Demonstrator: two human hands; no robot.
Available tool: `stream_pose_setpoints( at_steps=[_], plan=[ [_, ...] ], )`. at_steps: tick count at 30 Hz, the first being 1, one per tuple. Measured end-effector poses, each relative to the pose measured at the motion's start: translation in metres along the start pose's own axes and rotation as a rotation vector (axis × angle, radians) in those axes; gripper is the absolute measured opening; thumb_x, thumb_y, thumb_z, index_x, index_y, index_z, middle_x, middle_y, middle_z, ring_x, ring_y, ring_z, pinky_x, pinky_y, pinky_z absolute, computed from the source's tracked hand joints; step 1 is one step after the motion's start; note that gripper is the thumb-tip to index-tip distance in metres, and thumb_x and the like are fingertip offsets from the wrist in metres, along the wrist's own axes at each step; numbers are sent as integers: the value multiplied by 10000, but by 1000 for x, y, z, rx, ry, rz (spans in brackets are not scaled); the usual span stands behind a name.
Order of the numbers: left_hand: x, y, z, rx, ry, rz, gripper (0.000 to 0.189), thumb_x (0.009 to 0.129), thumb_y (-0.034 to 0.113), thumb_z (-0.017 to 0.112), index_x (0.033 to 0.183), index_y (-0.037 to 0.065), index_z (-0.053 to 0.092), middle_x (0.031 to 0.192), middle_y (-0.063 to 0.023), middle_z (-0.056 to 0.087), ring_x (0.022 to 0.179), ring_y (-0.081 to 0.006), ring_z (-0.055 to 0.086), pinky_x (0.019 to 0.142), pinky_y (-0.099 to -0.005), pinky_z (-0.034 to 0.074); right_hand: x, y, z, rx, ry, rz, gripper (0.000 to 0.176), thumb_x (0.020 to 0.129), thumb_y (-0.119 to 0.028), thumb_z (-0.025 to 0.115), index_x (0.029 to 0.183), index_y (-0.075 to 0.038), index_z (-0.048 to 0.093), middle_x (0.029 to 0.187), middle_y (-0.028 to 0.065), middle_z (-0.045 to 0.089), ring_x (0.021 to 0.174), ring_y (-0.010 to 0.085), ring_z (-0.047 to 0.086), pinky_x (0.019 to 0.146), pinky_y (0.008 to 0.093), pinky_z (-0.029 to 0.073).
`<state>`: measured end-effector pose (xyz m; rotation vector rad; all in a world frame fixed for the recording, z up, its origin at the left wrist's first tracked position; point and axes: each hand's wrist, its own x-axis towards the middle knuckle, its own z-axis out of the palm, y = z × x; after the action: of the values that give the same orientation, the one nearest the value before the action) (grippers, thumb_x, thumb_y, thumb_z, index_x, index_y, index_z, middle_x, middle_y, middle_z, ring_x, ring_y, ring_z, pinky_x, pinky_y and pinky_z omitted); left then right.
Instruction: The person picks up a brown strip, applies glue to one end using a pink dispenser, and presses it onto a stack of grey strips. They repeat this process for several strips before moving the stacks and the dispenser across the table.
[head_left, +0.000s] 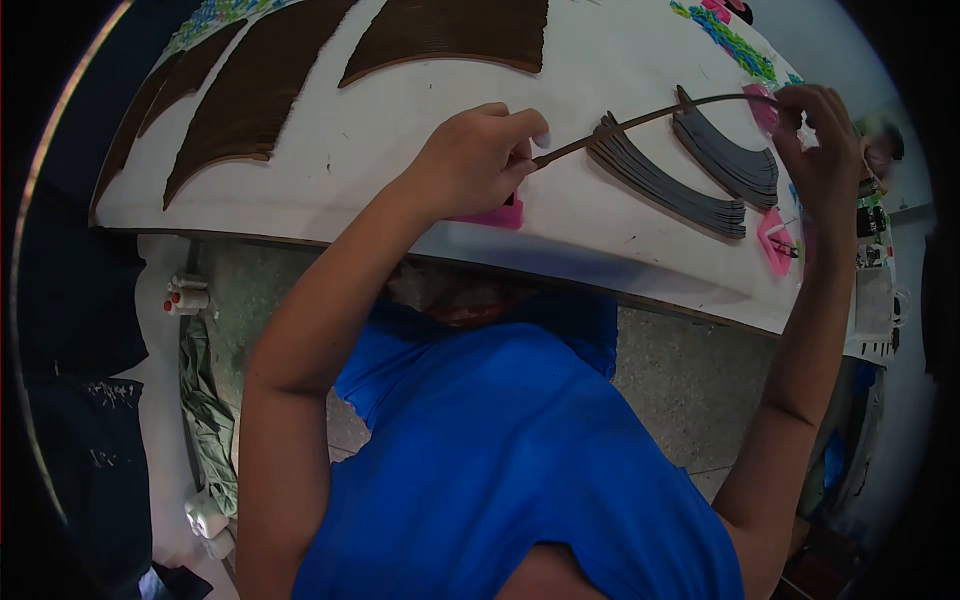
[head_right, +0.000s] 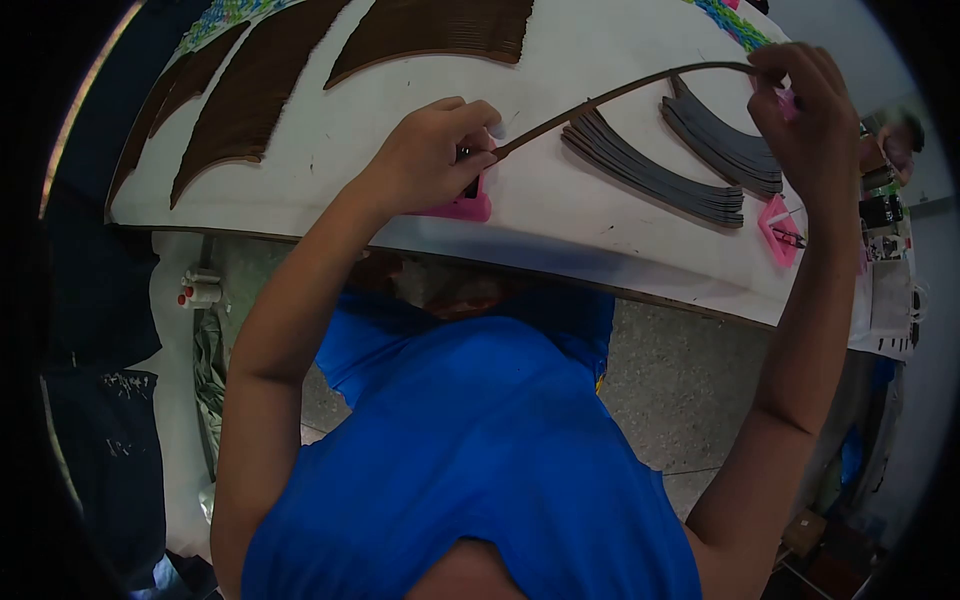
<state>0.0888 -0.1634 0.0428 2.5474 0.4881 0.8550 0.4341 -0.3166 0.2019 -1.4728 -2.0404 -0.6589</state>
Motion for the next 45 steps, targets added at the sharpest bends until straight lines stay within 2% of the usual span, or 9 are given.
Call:
stream_pose_setpoints(
  at_steps=[4, 6, 7, 9, 19, 25, 30, 36, 45],
  plan=[
    [5, 10, -11, -242, -39, -219, 198, 913, 56, 761, 1096, 69, 686, 864, -64, 755, 863, -203, 722, 775, -365, 580, 24, 12, -1, -14, 30, -22, 212, 898, 41, 668, 1101, -19, 676, 955, 57, 643, 911, 147, 615, 846, 295, 506],
    [3, -4, -26, -814, -189, -396, 174, 934, 39, 742, 1099, 41, 685, 903, -43, 751, 880, -158, 720, 800, -332, 566, 22, 35, -1, 135, -77, 71, 231, 919, 32, 639, 1142, -25, 664, 917, 9, 591, 883, 104, 570, 815, 274, 482],
    [0, -7, -34, -803, -179, -396, 174, 934, 39, 742, 1099, 41, 685, 903, -43, 751, 880, -158, 720, 800, -332, 566, 17, 43, 1, 139, -68, 61, 231, 919, 32, 639, 1142, -25, 664, 917, 9, 591, 883, 104, 570, 815, 274, 482],
    [-7, -12, -51, -1130, -161, -403, 164, 918, 0, 719, 1074, 40, 686, 939, -21, 736, 890, -130, 697, 801, -299, 544, 3, 52, 15, 650, -255, 463, 172, 934, 11, 600, 1094, -35, 644, 876, -39, 512, 840, 66, 508, 762, 236, 436],
    [-41, -46, -69, -1623, -82, -438, 165, 907, -11, 639, 1039, 70, 695, 938, -28, 712, 785, -130, 605, 746, -299, 492, -53, 16, 74, 1420, -559, 977, 86, 867, -54, 597, 946, -87, 607, 938, -24, 535, 752, 56, 440, 649, 208, 363],
    [-53, -54, -72, -1660, 11, -456, 137, 897, 20, 635, 1023, 69, 655, 818, -51, 616, 761, -155, 525, 722, -319, 412, -69, -11, 99, 1856, -463, 1005, 86, 878, -100, 590, 957, -70, 576, 962, 34, 548, 827, 134, 496, 680, 252, 411],
    [-63, -63, -74, -1749, 90, -451, 128, 904, 33, 607, 1010, 75, 664, 820, -51, 595, 786, -174, 486, 711, -322, 398, -70, -48, 110, 2283, -154, 895, 269, 924, -134, 613, 1173, -34, 632, 1067, 84, 615, 950, 205, 560, 831, 342, 486],
    [-71, -77, -70, -1821, 201, -457, 155, 912, 56, 607, 1047, 69, 682, 813, -44, 590, 788, -174, 454, 708, -317, 390, -64, -66, 148, 2177, 99, 781, 319, 963, 42, 612, 1261, -59, 664, 1156, 92, 687, 1028, 191, 657, 894, 357, 565],
    [-79, -95, -68, -2005, 401, -403, 139, 905, 67, 606, 1009, 67, 699, 849, -73, 649, 797, -198, 519, 721, -330, 424, -34, -85, 186, 1965, 277, 877, 180, 1036, 14, 636, 1187, -79, 668, 1050, 66, 723, 912, 157, 694, 824, 323, 586]
  ],
)
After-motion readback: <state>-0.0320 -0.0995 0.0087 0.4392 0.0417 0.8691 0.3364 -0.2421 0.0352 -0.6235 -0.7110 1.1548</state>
